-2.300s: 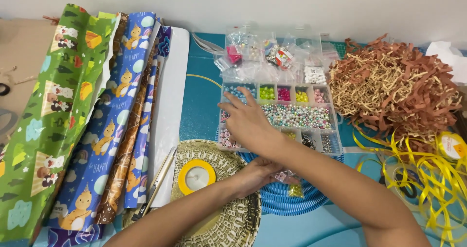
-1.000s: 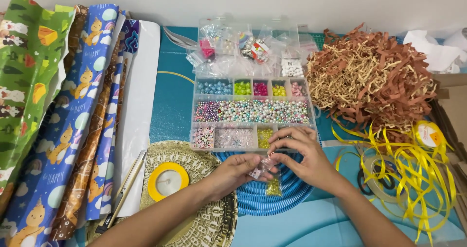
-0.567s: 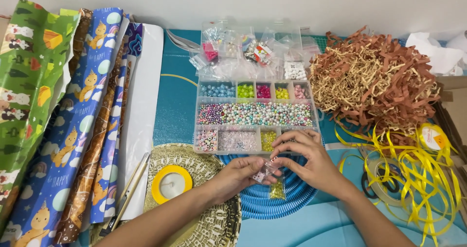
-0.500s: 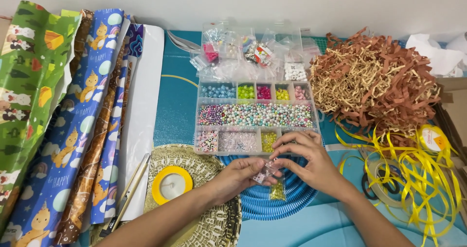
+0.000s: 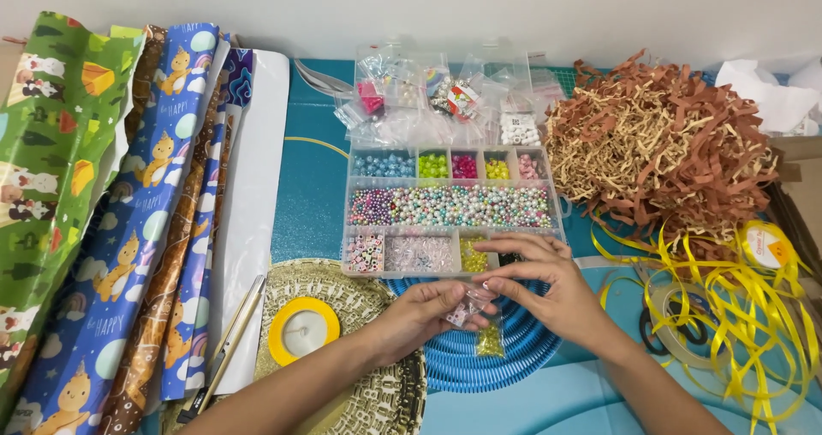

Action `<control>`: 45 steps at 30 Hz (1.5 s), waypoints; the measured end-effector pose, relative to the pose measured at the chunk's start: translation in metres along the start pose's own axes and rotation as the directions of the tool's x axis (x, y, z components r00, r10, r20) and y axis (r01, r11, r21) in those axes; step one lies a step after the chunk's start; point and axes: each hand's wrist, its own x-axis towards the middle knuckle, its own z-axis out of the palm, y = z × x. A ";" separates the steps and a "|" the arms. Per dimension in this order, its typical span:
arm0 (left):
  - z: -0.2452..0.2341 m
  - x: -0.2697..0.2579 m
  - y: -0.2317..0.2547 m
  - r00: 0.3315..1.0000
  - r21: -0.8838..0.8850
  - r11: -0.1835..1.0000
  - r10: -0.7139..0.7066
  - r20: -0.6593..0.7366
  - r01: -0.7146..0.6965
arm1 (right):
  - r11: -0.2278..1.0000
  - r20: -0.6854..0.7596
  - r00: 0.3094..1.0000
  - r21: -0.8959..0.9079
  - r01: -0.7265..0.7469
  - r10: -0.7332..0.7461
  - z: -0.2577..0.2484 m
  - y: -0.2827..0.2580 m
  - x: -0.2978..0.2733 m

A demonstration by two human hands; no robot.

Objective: Sorting and inspecting small beads and packaging them into plastic bags within an organizer.

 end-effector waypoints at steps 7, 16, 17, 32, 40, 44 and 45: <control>0.001 -0.001 0.000 1.000 0.026 1.000 0.001 -0.006 -0.001 | 0.998 0.015 1.000 -0.056 0.025 -0.024 0.001 0.001 -0.001; -0.001 0.001 -0.004 1.000 -0.008 1.000 0.024 0.017 -0.023 | 0.992 0.016 0.999 -0.119 0.032 -0.030 0.003 0.006 -0.004; -0.001 0.001 -0.004 0.999 -0.010 0.999 0.033 0.027 -0.032 | 0.994 0.023 1.000 -0.105 0.007 -0.005 0.002 0.005 -0.003; -0.001 0.001 -0.008 1.000 -0.014 1.000 0.025 0.000 -0.025 | 0.667 0.525 0.815 -0.520 0.534 -0.244 0.071 -0.034 0.122; 0.010 -0.002 0.002 0.998 -0.061 0.997 0.052 -0.034 -0.054 | 0.440 0.689 0.724 -0.662 0.607 0.037 0.098 -0.043 0.122; 0.016 -0.003 0.011 0.999 0.023 0.999 -0.023 -0.044 0.024 | 0.492 0.633 0.773 -0.664 0.563 -0.030 0.105 -0.031 0.117; 0.017 -0.004 0.013 0.998 -0.011 1.000 -0.019 -0.060 0.018 | 0.518 0.606 0.793 -0.659 0.546 -0.065 0.107 -0.027 0.117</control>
